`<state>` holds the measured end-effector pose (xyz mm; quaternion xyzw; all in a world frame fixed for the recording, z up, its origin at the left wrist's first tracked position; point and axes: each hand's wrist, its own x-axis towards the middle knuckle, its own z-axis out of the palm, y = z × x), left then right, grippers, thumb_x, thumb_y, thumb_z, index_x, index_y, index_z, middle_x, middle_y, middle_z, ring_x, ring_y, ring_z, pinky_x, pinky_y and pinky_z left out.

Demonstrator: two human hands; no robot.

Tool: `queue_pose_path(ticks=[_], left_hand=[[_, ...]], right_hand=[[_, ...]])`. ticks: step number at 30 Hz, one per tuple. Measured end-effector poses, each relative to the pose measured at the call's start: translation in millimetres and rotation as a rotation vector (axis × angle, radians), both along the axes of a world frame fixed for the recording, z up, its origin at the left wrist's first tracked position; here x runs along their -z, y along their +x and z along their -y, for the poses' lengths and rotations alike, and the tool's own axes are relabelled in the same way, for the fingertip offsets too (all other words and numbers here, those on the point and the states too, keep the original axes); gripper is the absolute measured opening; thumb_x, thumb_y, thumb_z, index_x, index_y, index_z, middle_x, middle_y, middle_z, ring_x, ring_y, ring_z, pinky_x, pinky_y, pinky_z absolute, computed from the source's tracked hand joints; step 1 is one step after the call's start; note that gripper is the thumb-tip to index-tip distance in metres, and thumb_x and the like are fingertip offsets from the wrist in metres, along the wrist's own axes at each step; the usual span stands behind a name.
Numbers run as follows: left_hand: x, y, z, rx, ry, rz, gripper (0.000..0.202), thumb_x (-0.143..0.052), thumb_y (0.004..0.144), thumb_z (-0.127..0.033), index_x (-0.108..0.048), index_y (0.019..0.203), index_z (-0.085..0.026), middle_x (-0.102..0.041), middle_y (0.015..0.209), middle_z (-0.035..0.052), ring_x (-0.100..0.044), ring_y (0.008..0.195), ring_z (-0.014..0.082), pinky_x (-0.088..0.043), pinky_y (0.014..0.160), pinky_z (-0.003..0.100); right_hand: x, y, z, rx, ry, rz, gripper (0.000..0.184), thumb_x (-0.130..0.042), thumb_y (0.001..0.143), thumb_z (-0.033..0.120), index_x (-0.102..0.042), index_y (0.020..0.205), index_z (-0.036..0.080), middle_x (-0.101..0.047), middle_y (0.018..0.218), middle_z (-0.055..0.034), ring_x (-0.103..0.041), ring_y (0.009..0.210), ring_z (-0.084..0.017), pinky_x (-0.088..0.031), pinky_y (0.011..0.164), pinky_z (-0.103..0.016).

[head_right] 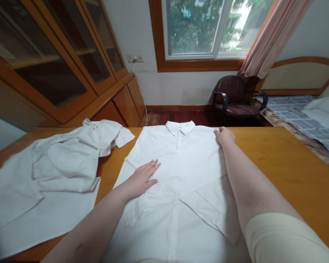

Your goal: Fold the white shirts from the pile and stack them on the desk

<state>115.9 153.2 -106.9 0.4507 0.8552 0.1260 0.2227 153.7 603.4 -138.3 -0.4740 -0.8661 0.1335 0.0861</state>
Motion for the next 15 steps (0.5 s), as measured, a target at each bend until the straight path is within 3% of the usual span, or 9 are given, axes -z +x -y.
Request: queue_pose_path(ticks=[15], left_hand=[[1.5,-0.7,1.4,-0.008,0.013,0.014,0.064,-0.046,0.086,-0.040,-0.026,0.145,-0.027,-0.016,0.154,0.0005,-0.013,0.142,0.0182,-0.017,0.112,0.036]], right_hand=[[-10.0,-3.2,-15.0,0.050,-0.057,0.018,0.048,-0.029,0.093,0.042,-0.062,0.117,0.017,-0.061,0.117,-0.0172,-0.055,0.109,-0.031,-0.043,0.087,-0.042]])
